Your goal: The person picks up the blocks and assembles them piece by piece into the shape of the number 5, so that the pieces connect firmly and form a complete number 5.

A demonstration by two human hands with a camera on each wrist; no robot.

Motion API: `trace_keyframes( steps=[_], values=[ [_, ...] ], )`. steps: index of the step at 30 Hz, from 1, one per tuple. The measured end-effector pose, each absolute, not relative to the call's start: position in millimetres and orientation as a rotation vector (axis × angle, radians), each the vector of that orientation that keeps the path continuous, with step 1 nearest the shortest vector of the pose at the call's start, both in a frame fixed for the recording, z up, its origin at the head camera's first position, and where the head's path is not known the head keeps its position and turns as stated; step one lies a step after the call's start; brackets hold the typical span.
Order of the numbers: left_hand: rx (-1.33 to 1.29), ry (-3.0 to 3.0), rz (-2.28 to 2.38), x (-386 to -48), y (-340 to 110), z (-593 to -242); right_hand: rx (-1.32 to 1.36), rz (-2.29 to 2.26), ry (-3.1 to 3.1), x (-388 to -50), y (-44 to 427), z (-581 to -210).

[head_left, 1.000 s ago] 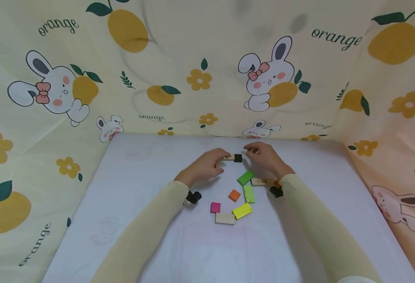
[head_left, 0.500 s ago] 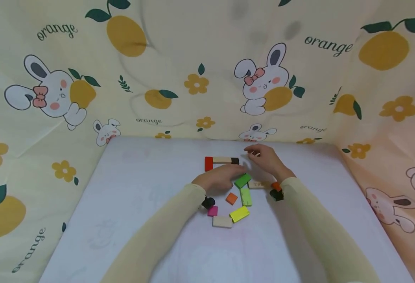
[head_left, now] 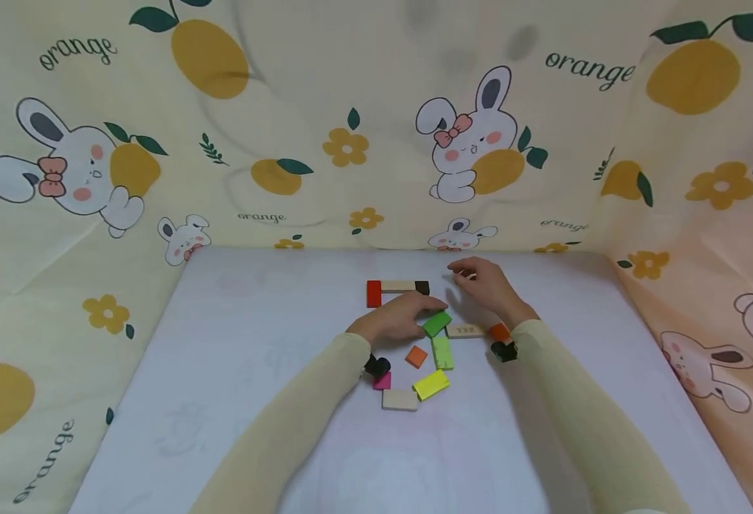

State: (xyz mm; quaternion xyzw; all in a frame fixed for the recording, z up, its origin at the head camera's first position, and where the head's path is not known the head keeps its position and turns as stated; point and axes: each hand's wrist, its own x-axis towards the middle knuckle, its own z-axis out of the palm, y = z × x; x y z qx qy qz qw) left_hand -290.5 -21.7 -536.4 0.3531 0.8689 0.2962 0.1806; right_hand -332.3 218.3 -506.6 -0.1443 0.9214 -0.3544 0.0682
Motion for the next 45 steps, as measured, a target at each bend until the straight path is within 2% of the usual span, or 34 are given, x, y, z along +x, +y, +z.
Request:
trace_keyframes(
  steps=[15,25,33,45],
  values=[
    [0.906,2.534,0.83,-280.0,-35.7,-519.8,-0.33,-1.096,2.782,-327.1,235.5,-507.0],
    [0.616,2.61,1.182,-252.8,-87.9,-517.6,-0.319,-1.107,2.747,-325.5,234.0,-507.3],
    [0.474,2.708,1.218,-241.2,-127.9,-521.8,-0.285,-1.11,2.751,-325.1,232.5,-507.7],
    [0.54,2.745,1.006,-238.1,-133.2,-540.9,-0.33,-1.098,2.777,-327.0,232.3,-505.6]
  ],
)
